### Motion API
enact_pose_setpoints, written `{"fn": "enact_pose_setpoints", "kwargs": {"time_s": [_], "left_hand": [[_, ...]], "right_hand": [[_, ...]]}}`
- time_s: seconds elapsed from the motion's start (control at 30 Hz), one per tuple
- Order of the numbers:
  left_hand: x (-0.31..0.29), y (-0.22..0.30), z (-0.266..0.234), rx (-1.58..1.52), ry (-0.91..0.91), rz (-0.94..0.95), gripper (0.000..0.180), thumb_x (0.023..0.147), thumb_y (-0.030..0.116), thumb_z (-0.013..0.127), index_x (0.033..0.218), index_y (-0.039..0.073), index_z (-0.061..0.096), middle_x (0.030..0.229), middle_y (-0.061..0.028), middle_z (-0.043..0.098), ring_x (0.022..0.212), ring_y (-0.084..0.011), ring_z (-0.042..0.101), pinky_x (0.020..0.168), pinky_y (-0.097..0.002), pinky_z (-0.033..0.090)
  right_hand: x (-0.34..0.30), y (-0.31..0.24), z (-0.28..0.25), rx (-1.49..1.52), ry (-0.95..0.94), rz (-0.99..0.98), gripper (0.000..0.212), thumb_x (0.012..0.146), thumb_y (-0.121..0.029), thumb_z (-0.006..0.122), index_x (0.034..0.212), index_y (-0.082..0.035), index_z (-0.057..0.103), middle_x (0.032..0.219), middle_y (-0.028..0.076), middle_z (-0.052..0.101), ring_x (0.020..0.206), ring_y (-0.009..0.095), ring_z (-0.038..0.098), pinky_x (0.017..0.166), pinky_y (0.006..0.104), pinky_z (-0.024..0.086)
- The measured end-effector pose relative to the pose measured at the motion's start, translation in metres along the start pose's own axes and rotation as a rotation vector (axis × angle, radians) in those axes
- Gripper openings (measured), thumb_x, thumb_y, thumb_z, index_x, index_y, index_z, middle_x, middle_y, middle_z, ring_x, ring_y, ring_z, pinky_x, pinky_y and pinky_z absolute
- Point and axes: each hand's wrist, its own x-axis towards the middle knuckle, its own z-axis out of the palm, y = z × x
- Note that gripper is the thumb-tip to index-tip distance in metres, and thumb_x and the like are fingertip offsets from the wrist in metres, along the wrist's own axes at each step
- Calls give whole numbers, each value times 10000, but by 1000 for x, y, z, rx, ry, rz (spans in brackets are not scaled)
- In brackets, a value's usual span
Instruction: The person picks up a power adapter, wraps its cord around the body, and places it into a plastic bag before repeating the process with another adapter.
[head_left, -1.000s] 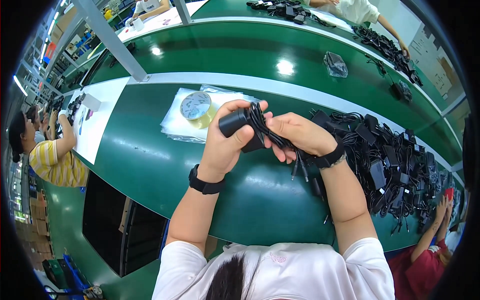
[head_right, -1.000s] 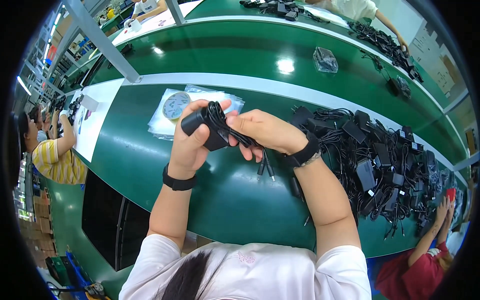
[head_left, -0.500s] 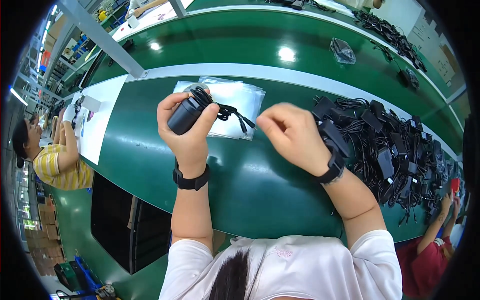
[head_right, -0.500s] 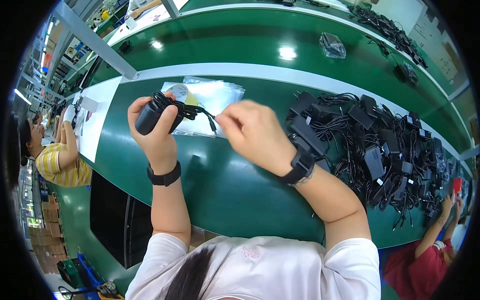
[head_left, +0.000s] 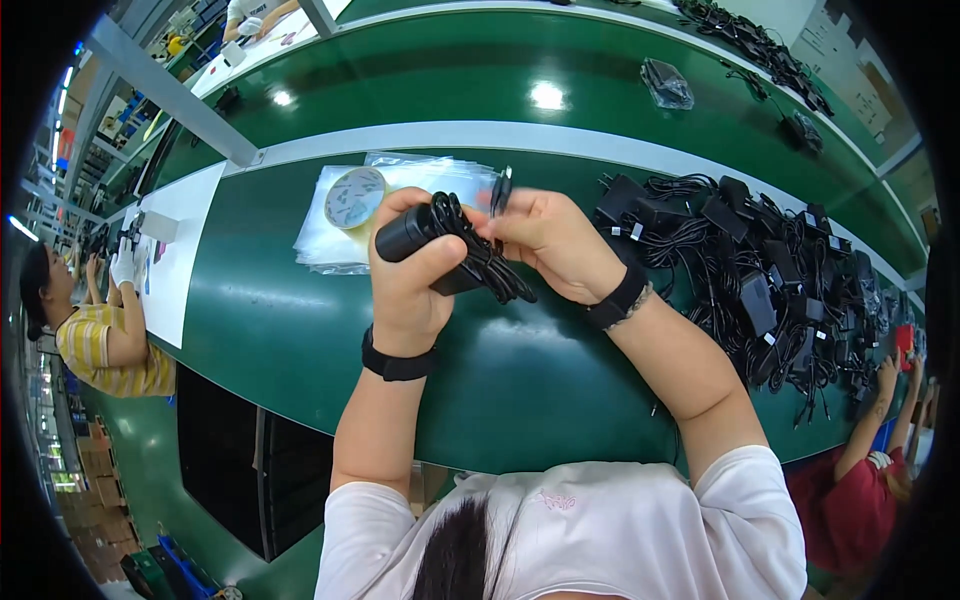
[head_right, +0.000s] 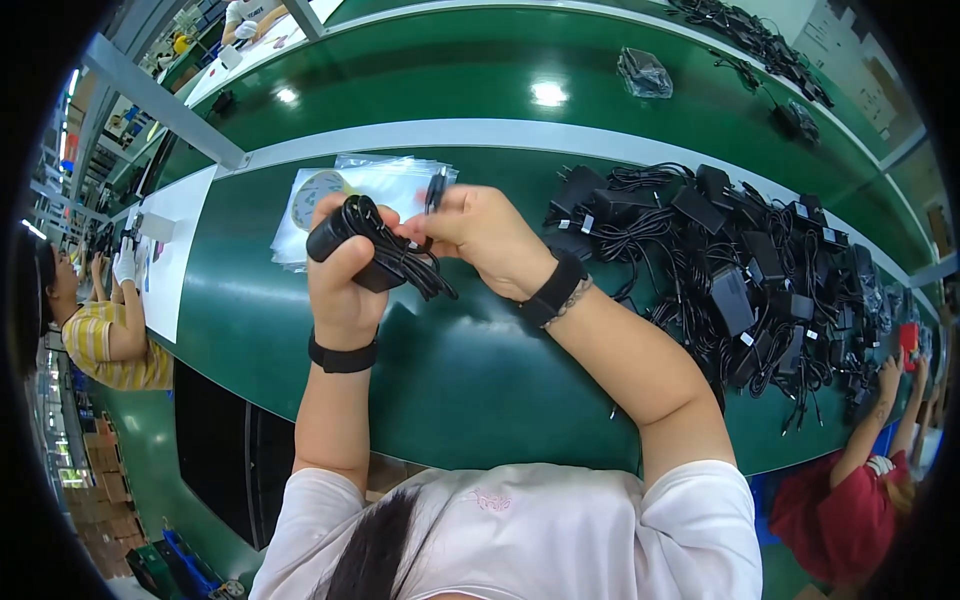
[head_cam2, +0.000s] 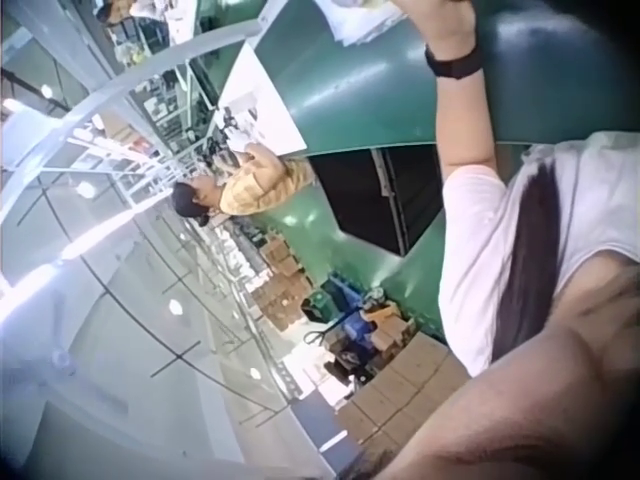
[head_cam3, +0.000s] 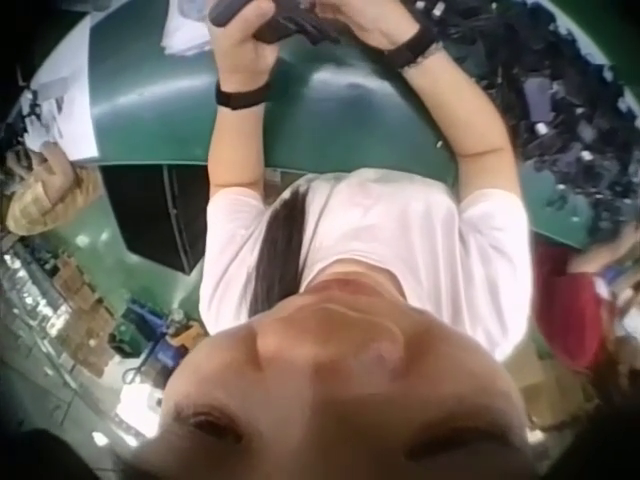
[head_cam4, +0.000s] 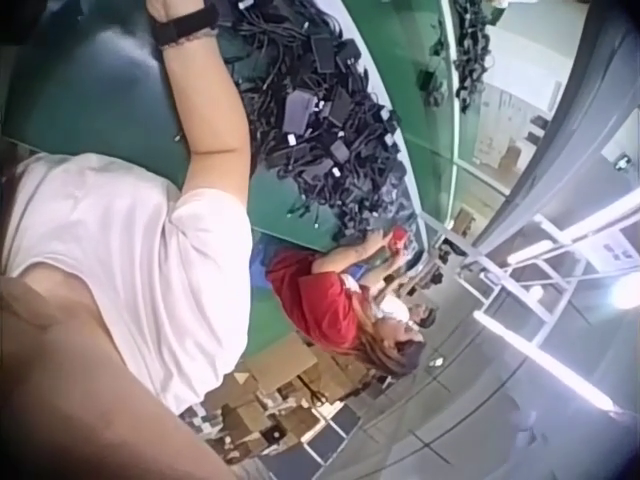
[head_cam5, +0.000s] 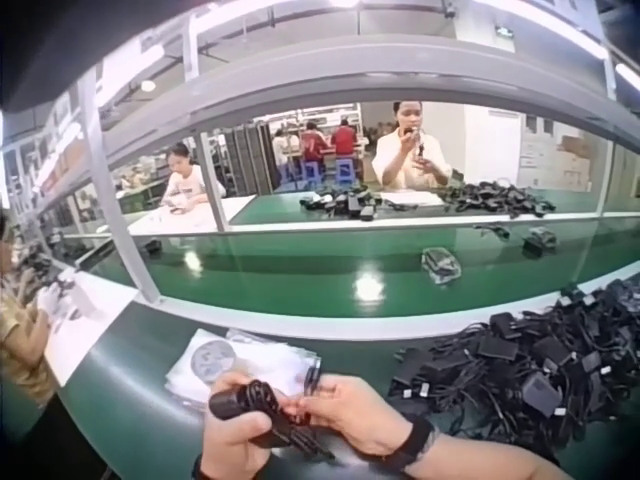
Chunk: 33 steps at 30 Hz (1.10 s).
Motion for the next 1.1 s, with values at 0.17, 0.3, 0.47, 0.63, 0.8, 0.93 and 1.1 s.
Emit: {"fn": "enact_pose_setpoints", "kwargs": {"time_s": [0.17,0.3,0.47,0.63,0.8,0.93,1.1], "left_hand": [[2,-1,11,50,140,17,404,698,-65,631,1030,29,420,904,-177,595,803,-234,610,748,-350,512],[2,-8,10,390,206,110,382,682,-72,666,991,23,462,919,-110,591,808,-164,596,734,-290,508],[-3,-15,16,452,297,266,389,684,-39,699,997,16,473,929,-87,581,808,-127,580,723,-269,504],[-5,-24,20,133,285,147,455,709,-3,700,1077,27,434,1088,-108,540,929,-144,542,797,-270,477],[2,-21,9,206,196,169,636,693,116,750,1196,51,366,1194,-121,474,1039,-165,486,858,-304,441],[25,17,-36,1265,138,257,452,651,240,761,1015,35,589,1029,-98,567,929,-235,545,791,-359,448],[18,-8,-60,1730,75,314,374,639,261,748,858,-15,622,883,-168,585,852,-321,559,714,-382,468]], "right_hand": [[-4,4,-3,-265,-42,-116,284,864,8,456,1130,6,555,850,-28,580,712,20,512,616,156,400],[-14,-2,2,-179,-129,-87,303,921,-112,419,1185,-4,522,838,-62,541,643,4,406,551,163,322],[-17,4,15,-503,-169,-388,453,917,-164,466,1313,20,345,1148,71,502,1050,126,454,891,252,388],[-17,29,12,-850,91,-720,518,804,-16,574,1269,50,356,1171,135,513,1045,178,516,886,289,415],[-16,29,10,-663,95,-717,494,857,-142,584,1252,59,368,1139,93,517,996,143,508,865,277,417],[-13,-17,6,-483,244,-818,415,883,-264,564,1183,-2,448,984,15,544,803,54,457,668,205,379],[-18,-35,-2,-250,262,-778,447,873,-296,568,1193,-8,448,973,-17,542,742,66,465,663,203,375]]}}
